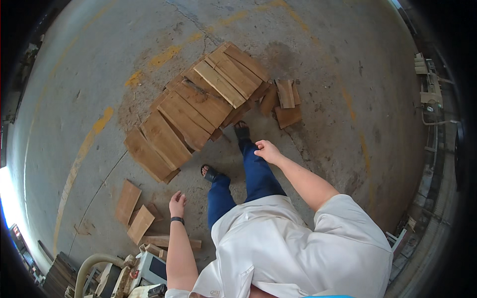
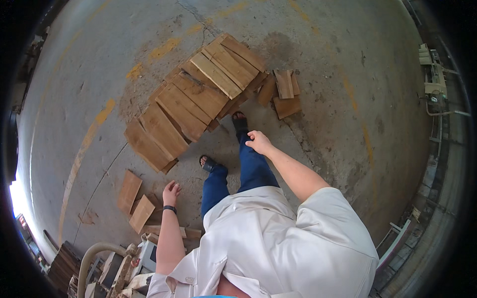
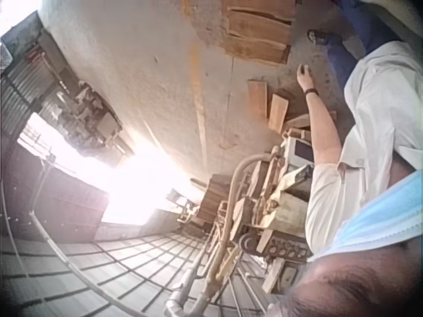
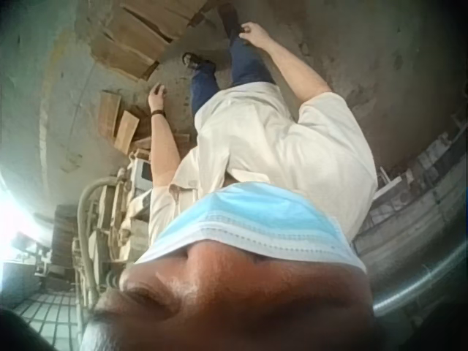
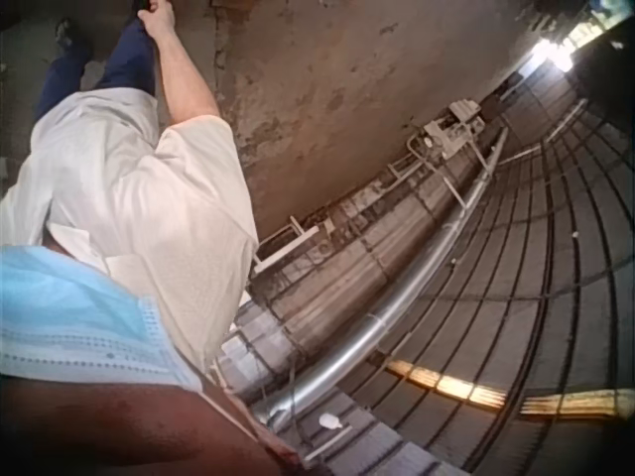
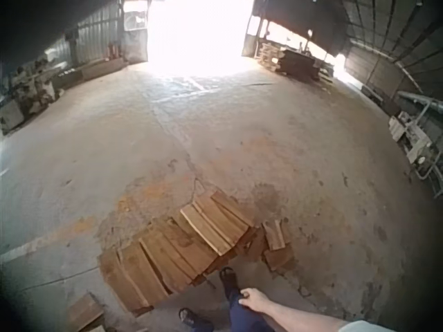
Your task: The person picks up wooden boards from a stack on the floor, carries them to a woodworking machine, and feeds them into the machine by hand.
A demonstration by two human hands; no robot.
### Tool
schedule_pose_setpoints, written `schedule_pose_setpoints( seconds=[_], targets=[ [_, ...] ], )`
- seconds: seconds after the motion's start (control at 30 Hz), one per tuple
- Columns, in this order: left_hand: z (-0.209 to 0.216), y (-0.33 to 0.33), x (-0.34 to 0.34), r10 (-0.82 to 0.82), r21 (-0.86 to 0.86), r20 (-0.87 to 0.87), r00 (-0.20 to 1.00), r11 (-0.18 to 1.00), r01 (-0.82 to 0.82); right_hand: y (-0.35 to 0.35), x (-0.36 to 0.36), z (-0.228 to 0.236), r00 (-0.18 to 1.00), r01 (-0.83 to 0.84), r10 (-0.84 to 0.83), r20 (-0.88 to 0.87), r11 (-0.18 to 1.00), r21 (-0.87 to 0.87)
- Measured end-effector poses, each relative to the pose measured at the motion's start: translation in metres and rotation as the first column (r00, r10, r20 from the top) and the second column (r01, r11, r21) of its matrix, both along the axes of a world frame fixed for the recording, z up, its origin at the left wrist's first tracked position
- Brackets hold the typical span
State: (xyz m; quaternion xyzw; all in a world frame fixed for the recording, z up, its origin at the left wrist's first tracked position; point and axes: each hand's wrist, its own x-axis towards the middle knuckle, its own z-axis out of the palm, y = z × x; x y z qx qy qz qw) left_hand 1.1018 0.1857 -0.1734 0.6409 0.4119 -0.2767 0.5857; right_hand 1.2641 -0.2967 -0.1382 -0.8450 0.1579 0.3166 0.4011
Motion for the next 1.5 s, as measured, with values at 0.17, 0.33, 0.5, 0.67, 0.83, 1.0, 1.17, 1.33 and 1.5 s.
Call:
schedule_pose_setpoints(
  seconds=[0.17, 0.33, 0.5, 0.67, 0.83, 1.0, 1.17, 1.33, 1.5],
  targets=[
    [-0.045, -0.044, 0.080, 0.049, 0.015, 0.024, 0.999, 0.999, -0.049, -0.008, 0.100, -0.082, 0.976, -0.216, 0.215, -0.023, 0.968, -0.126],
    [-0.101, -0.136, 0.164, 0.183, -0.109, -0.139, 0.973, 0.974, -0.199, -0.045, 0.215, -0.170, 0.976, -0.208, 0.191, -0.103, 0.960, -0.189],
    [-0.163, -0.226, 0.264, 0.005, -0.239, -0.259, 0.966, 0.969, -0.069, -0.065, 0.310, -0.232, 0.987, -0.163, 0.151, -0.063, 0.923, -0.349],
    [-0.232, -0.285, 0.349, 0.040, -0.272, -0.214, 0.976, 0.957, -0.099, -0.075, 0.375, -0.265, 0.966, -0.254, 0.245, -0.081, 0.846, -0.469],
    [-0.278, -0.338, 0.417, 0.059, -0.259, -0.247, 0.967, 0.958, -0.125, -0.075, 0.387, -0.288, 0.964, -0.251, 0.178, -0.198, 0.856, -0.452],
    [-0.302, -0.370, 0.456, 0.284, -0.333, -0.244, 0.927, 0.874, -0.355, -0.070, 0.376, -0.300, 0.990, -0.131, 0.138, -0.030, 0.822, -0.554],
    [-0.329, -0.337, 0.440, 0.433, -0.152, -0.056, 0.900, 0.887, -0.436, -0.054, 0.386, -0.302, 0.994, -0.092, 0.059, -0.091, 0.901, -0.423],
    [-0.286, -0.350, 0.468, 0.411, -0.106, -0.323, 0.852, 0.879, -0.464, -0.139, 0.432, -0.296, 0.969, -0.114, 0.164, 0.183, 0.960, -0.257],
    [-0.327, -0.367, 0.462, 0.357, -0.038, -0.379, 0.854, 0.916, -0.400, -0.218, 0.480, -0.299, 0.965, -0.162, 0.243, 0.097, 0.846, -0.509]
  ],
)
